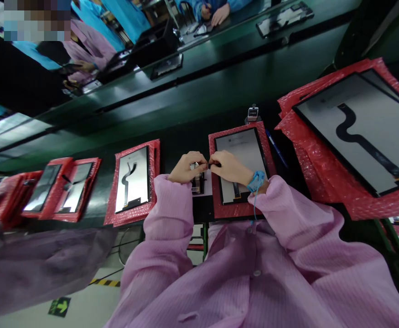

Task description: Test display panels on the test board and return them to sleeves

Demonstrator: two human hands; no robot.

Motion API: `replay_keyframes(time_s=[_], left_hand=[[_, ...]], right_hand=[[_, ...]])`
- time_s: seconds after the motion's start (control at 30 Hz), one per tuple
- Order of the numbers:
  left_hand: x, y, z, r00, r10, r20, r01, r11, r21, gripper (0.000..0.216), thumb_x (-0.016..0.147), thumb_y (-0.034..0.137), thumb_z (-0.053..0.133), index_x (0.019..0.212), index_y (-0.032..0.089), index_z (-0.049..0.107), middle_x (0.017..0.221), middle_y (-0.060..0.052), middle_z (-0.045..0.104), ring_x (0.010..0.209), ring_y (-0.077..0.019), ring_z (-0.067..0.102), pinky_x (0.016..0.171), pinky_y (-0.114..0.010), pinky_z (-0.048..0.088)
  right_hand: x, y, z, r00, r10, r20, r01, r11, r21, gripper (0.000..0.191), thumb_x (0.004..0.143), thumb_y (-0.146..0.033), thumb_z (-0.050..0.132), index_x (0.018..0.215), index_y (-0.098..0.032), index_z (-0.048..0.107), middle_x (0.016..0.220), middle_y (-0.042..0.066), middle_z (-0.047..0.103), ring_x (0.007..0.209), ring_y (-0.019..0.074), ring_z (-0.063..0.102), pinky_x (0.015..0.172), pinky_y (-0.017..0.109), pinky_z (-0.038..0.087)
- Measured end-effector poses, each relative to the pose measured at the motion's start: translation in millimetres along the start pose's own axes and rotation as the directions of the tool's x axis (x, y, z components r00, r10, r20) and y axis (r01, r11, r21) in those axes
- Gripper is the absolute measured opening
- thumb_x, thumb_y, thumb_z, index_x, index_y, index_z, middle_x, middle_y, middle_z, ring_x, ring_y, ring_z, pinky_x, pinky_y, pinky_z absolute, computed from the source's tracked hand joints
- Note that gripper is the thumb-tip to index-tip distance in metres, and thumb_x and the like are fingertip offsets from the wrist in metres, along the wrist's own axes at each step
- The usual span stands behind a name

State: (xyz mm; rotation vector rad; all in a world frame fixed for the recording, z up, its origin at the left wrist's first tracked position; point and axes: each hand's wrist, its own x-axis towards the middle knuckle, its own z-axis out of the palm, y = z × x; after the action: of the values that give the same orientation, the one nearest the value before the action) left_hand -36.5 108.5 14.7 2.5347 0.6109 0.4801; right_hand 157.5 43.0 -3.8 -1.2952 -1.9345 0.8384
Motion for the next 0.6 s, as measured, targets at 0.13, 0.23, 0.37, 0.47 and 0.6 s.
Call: replay_keyframes(time_s=[0.13, 0.23, 0.37, 0.47, 0.6], left_hand=[[1.6, 1.6, 1.5, 0.999, -0.011, 0.033, 0.011, 1.000, 0.019, 0.027, 0.092, 0.033, 0.049, 0.071, 0.018, 0.058, 0.071, -0.003, 0.065, 0.072, -0.0172, 0.057, 0.080, -0.035, 0.042], [3.2, 1.7, 3.4, 0.999, -0.013, 0.052, 0.012, 1.000, 0.028, 0.030, 0.093, 0.034, 0.047, 0.071, 0.018, 0.058, 0.071, -0.003, 0.066, 0.072, -0.0175, 0.057, 0.081, -0.036, 0.042], [4.0, -1.9, 6.6, 0.999, -0.028, 0.042, 0.026, 0.999, 0.048, 0.028, 0.093, 0.033, 0.047, 0.072, 0.018, 0.058, 0.072, -0.003, 0.066, 0.073, -0.0181, 0.057, 0.082, -0.036, 0.042], [3.2, -4.4, 7.7, 0.998, -0.038, 0.043, 0.035, 0.997, 0.062, 0.029, 0.093, 0.032, 0.046, 0.071, 0.018, 0.058, 0.072, -0.003, 0.065, 0.074, -0.0179, 0.057, 0.084, -0.037, 0.042], [1.9, -5.6, 8.7, 0.997, -0.066, 0.051, 0.062, 0.995, 0.083, 0.026, 0.093, 0.030, 0.047, 0.073, 0.018, 0.058, 0.074, -0.003, 0.065, 0.076, -0.0174, 0.057, 0.094, -0.039, 0.040]], right_hand=[[1.5, 4.9, 3.2, 0.999, -0.051, -0.008, 0.051, 0.998, -0.038, 0.008, 0.082, -0.019, 0.052, 0.074, -0.017, 0.052, 0.078, 0.004, 0.059, 0.077, 0.0163, 0.046, 0.082, 0.033, 0.035], [1.6, 6.9, 3.2, 0.999, -0.051, 0.011, 0.052, 0.997, -0.051, 0.010, 0.083, -0.021, 0.050, 0.073, -0.018, 0.048, 0.078, 0.004, 0.058, 0.077, 0.0169, 0.046, 0.082, 0.033, 0.034], [1.5, 8.7, 3.5, 0.998, -0.057, 0.041, 0.060, 0.995, -0.079, 0.013, 0.086, -0.023, 0.046, 0.075, -0.018, 0.044, 0.081, 0.005, 0.058, 0.080, 0.0176, 0.046, 0.086, 0.035, 0.034], [1.6, 10.6, 4.2, 0.995, -0.076, 0.058, 0.081, 0.991, -0.104, 0.011, 0.090, -0.023, 0.043, 0.079, -0.018, 0.044, 0.085, 0.006, 0.058, 0.082, 0.0181, 0.047, 0.090, 0.036, 0.032], [1.3, 13.2, 5.0, 0.995, -0.078, 0.064, 0.086, 0.986, -0.140, 0.012, 0.092, -0.024, 0.041, 0.082, -0.018, 0.045, 0.088, 0.007, 0.059, 0.085, 0.0188, 0.048, 0.092, 0.036, 0.031]])
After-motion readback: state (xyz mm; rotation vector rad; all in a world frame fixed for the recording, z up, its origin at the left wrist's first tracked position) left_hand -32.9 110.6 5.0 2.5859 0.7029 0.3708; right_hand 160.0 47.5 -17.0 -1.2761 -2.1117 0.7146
